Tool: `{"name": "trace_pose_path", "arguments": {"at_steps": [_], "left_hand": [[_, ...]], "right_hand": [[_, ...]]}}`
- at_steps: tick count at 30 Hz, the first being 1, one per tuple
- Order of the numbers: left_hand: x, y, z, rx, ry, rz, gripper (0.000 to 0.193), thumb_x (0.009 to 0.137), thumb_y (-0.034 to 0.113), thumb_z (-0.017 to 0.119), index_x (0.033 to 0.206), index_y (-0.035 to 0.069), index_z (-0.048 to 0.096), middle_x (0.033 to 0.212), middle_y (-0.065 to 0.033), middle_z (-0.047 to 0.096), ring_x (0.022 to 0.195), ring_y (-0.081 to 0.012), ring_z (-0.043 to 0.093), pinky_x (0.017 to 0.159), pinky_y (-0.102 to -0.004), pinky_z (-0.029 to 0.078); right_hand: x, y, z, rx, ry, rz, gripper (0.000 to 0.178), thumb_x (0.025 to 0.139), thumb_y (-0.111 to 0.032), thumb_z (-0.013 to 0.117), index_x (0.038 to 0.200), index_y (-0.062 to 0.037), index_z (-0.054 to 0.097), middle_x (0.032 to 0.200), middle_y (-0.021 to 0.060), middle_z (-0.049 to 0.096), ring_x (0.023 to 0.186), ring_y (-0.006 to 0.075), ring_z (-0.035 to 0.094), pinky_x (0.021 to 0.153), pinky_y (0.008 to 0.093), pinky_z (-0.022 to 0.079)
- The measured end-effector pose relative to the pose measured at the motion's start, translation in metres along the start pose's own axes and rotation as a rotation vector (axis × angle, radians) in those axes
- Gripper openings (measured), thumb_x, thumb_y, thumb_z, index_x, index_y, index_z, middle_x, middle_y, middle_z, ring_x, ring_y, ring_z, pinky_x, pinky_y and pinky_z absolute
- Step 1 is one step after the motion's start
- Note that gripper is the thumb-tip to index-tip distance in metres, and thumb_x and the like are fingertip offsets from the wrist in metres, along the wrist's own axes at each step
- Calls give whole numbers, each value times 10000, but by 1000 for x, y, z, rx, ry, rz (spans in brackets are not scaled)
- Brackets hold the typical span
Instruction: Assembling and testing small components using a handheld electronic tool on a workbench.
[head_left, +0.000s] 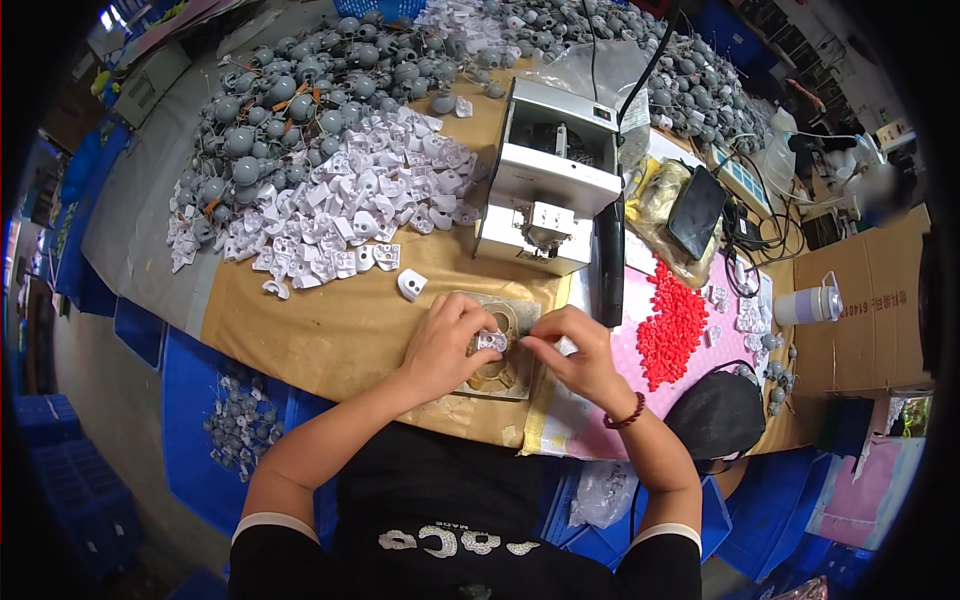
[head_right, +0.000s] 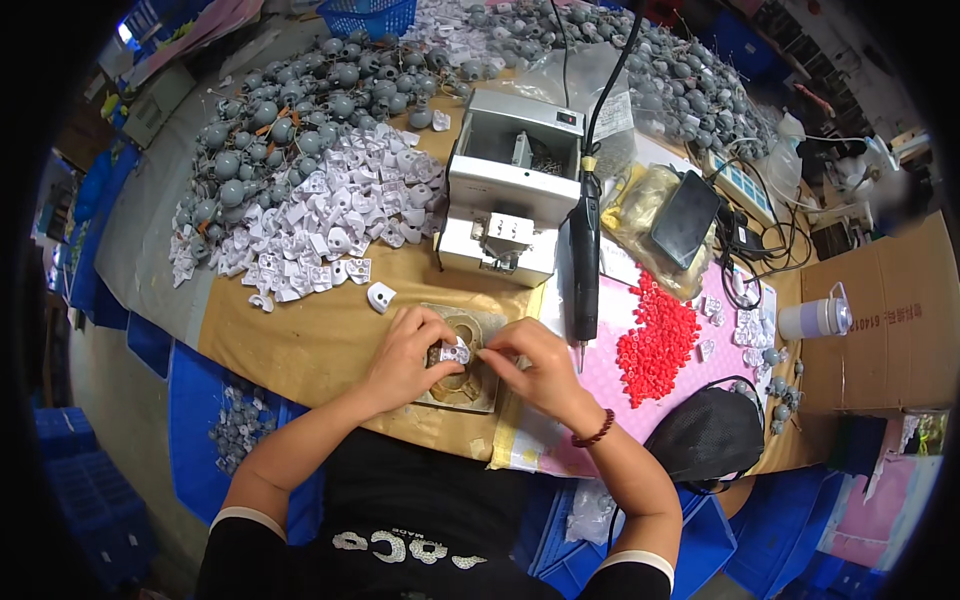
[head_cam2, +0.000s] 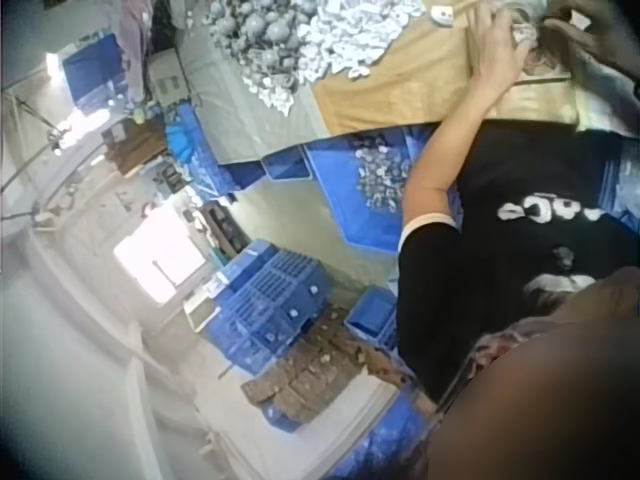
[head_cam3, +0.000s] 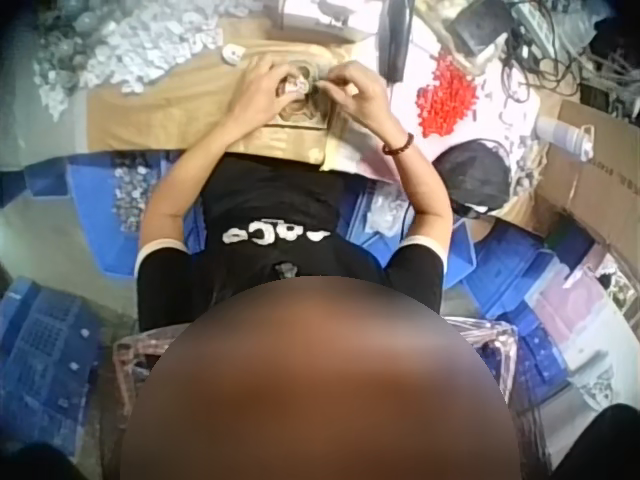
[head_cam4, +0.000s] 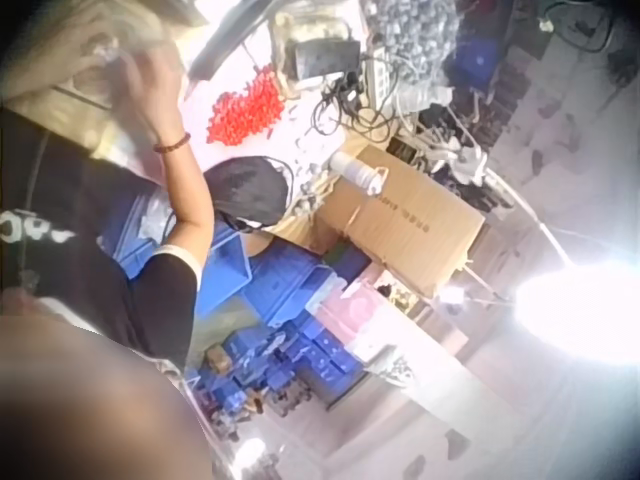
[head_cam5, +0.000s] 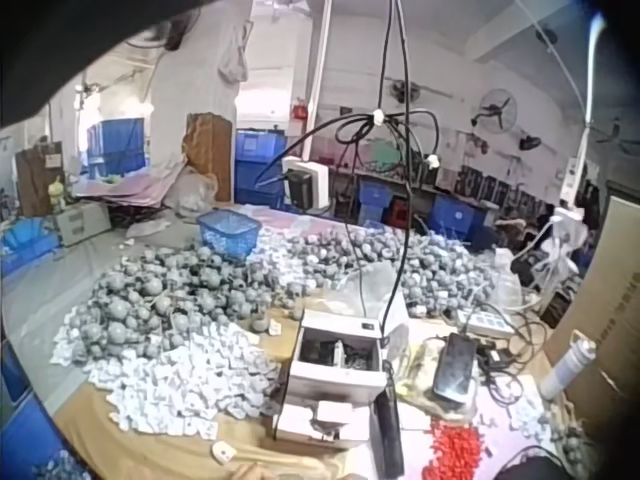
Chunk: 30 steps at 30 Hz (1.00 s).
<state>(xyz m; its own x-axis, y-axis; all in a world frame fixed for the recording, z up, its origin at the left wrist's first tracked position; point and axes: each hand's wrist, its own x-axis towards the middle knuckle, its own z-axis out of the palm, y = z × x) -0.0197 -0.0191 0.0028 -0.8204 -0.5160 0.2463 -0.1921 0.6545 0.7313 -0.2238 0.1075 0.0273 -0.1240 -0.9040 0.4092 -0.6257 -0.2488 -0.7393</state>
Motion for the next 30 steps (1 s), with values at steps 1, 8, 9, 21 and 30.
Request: {"name": "trace_pose_path", "arguments": {"at_steps": [1,8,9,21,30], "left_hand": [[2,4,-1,3,-10,-55,414,758,172,885,1107,85,679,1091,-86,594,1042,-284,562,919,-403,489],[7,18,-44,-322,-32,-72,332,824,85,805,1115,57,649,1136,-103,609,1151,-298,578,996,-402,477],[10,33,-53,-347,-13,-14,312,825,54,791,1102,54,648,1118,-96,622,1135,-286,597,976,-396,496],[16,201,-94,-2104,-400,420,257,974,249,765,1035,18,672,969,-62,671,922,-213,620,859,-361,501],[16,179,-114,-2133,-654,150,224,926,169,819,982,29,654,929,-48,637,886,-175,608,803,-305,480]], "right_hand": [[3,0,6,-47,-5,-76,177,809,-13,825,915,-41,687,905,61,692,756,199,645,664,319,518],[6,8,35,-344,-148,-351,212,796,-130,795,963,-70,678,1019,60,672,939,247,619,801,376,472],[5,7,34,-370,-173,-346,215,798,-138,791,967,-66,679,1040,64,668,963,254,612,821,380,469],[6,16,-7,-301,94,-97,364,850,-137,810,1168,-37,665,1186,150,661,1090,345,638,913,432,522],[51,190,-193,-1058,564,784,852,844,-605,741,1486,-100,498,1435,263,529,1347,450,480,1070,578,423]]}}
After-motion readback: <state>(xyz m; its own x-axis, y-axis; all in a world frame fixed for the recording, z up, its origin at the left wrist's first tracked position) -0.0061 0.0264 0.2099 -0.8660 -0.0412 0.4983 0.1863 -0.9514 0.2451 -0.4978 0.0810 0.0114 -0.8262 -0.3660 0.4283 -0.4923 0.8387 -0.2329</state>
